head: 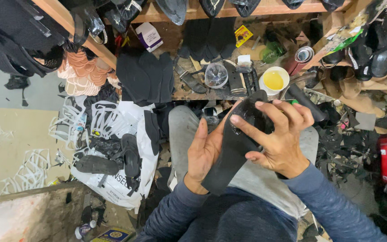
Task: The person sits on the floor and repeatedly applies a yellow liquid to black shoe parts using a small brush. They pick up each part, coat it, and place it on a nearby wooden shelf.
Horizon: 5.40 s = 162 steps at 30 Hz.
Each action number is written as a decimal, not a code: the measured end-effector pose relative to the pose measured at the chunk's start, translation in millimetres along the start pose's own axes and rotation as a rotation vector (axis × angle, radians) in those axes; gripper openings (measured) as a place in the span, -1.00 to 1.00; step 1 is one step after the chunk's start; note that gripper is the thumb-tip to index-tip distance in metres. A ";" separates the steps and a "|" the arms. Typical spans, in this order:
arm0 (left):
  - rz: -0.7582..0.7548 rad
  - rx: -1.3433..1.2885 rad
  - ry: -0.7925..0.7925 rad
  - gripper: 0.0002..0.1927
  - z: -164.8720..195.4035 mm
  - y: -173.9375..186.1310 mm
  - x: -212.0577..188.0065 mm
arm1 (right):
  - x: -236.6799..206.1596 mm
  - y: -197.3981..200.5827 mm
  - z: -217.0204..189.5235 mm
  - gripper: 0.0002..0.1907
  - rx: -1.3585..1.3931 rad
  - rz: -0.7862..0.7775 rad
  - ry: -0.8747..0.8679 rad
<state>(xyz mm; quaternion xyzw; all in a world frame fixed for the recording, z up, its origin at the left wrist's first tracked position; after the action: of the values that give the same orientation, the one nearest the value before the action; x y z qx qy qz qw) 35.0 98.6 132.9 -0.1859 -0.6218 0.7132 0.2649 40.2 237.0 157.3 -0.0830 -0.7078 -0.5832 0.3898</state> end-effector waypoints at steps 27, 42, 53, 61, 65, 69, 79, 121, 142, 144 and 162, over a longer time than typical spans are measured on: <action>-0.035 0.014 -0.047 0.02 10.9 -19.8 6.8 | -23.1 -1.4 -27.5 -0.21 -0.004 0.041 0.057; -0.078 0.008 -0.118 0.03 17.3 -21.7 18.9 | -21.6 21.1 -47.5 -0.25 0.038 0.162 0.151; -0.184 -0.138 -0.133 -0.04 16.2 -7.0 21.3 | -14.9 17.1 -48.3 -0.27 0.098 0.068 0.132; -0.124 -0.297 -0.143 -0.08 14.4 19.4 26.5 | -16.2 13.1 -52.0 -0.29 0.128 0.052 0.124; -0.095 -0.324 -0.168 -0.10 14.7 33.8 28.1 | -19.4 15.2 -55.9 -0.35 0.131 0.108 0.176; -0.114 -0.325 -0.193 -0.15 14.9 44.0 30.0 | -13.8 10.6 -54.6 -0.36 0.113 0.035 0.132; 0.027 -0.336 -0.259 -0.31 25.9 83.4 36.1 | -4.1 16.2 -16.6 -0.51 0.546 0.139 -0.082; 0.083 -0.302 -0.118 -0.60 21.2 51.9 3.0 | -6.7 1.1 -13.8 -0.45 0.036 0.117 -0.146; -0.023 -0.334 -0.167 -0.61 8.6 55.9 -31.6 | -45.1 19.2 -84.1 -0.36 -0.074 0.067 -0.127; 0.017 -0.346 -0.147 -0.65 6.5 69.4 -29.1 | -52.2 20.8 -98.1 -0.36 -0.081 0.146 -0.056; 0.018 -0.295 -0.315 -0.52 21.3 67.5 -33.9 | -44.9 56.4 -155.3 -0.36 0.082 0.020 -0.163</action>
<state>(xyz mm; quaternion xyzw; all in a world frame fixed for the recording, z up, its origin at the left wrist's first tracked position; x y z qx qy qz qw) 39.3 55.3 67.5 -0.1146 -0.7513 0.6372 0.1280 173.8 131.2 173.5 -0.1211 -0.7597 -0.5410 0.3398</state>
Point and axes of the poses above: each hand's wrist, its own x-axis towards the middle knuckle, its own y-axis out of the back of the hand, z = x × y, the point moved 6 cm from there along x, towards the middle knuckle, and after that the axes turned 7 degrees about -x, right-handed, at the moved point
